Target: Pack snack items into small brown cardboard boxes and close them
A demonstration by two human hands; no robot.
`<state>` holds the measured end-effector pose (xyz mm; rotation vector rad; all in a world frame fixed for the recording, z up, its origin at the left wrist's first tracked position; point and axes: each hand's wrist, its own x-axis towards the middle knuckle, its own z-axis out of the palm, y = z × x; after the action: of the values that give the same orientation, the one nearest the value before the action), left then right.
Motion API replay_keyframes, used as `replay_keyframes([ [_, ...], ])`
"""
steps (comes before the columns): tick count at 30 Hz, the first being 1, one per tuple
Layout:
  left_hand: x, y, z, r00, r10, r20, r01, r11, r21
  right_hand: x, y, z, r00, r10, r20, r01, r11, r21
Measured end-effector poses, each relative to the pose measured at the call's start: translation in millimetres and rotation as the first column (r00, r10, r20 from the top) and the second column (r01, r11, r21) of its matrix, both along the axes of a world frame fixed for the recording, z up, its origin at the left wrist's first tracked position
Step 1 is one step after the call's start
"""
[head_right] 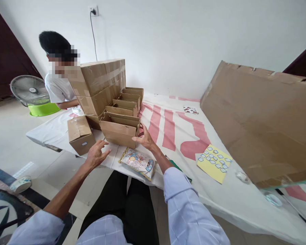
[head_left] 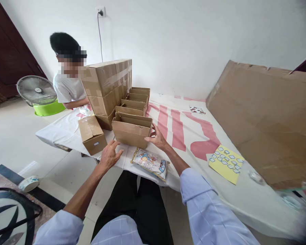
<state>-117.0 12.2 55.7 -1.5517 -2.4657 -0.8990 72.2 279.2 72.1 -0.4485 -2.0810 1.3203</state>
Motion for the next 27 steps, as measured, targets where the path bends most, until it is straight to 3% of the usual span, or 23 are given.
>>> replay_keyframes([
  [7, -3, 63, -5.0, 0.972, 0.108, 0.209, -0.119, 0.992, 0.039, -57, -6, -8.8, 0.999, -0.034, 0.007, 0.034, 0.999, 0.024],
  [12, -12, 88, -8.7, 0.907, 0.300, 0.297, -0.320, 0.947, 0.021, -54, -3, -9.6, 0.997, -0.062, 0.044, 0.059, 0.996, 0.064],
  [15, -15, 93, -14.0, 0.878, 0.327, 0.349, -0.355, 0.935, 0.019, -29, -6, -7.7, 0.988, -0.072, 0.137, 0.055, 0.990, 0.126],
  [19, -18, 102, -19.9, 0.864, 0.334, 0.376, -0.373, 0.927, 0.035, 28, -28, -10.4, 0.966, -0.085, 0.242, 0.005, 0.949, 0.314],
  [22, -21, 118, -18.9, 0.850, 0.355, 0.389, -0.392, 0.920, 0.017, 75, -55, -21.7, 0.950, -0.143, 0.278, 0.007, 0.899, 0.437],
  [27, -30, 161, -10.1, 0.841, 0.359, 0.404, -0.393, 0.920, 0.001, 128, -84, -52.0, 0.917, -0.231, 0.326, 0.045, 0.869, 0.492],
])
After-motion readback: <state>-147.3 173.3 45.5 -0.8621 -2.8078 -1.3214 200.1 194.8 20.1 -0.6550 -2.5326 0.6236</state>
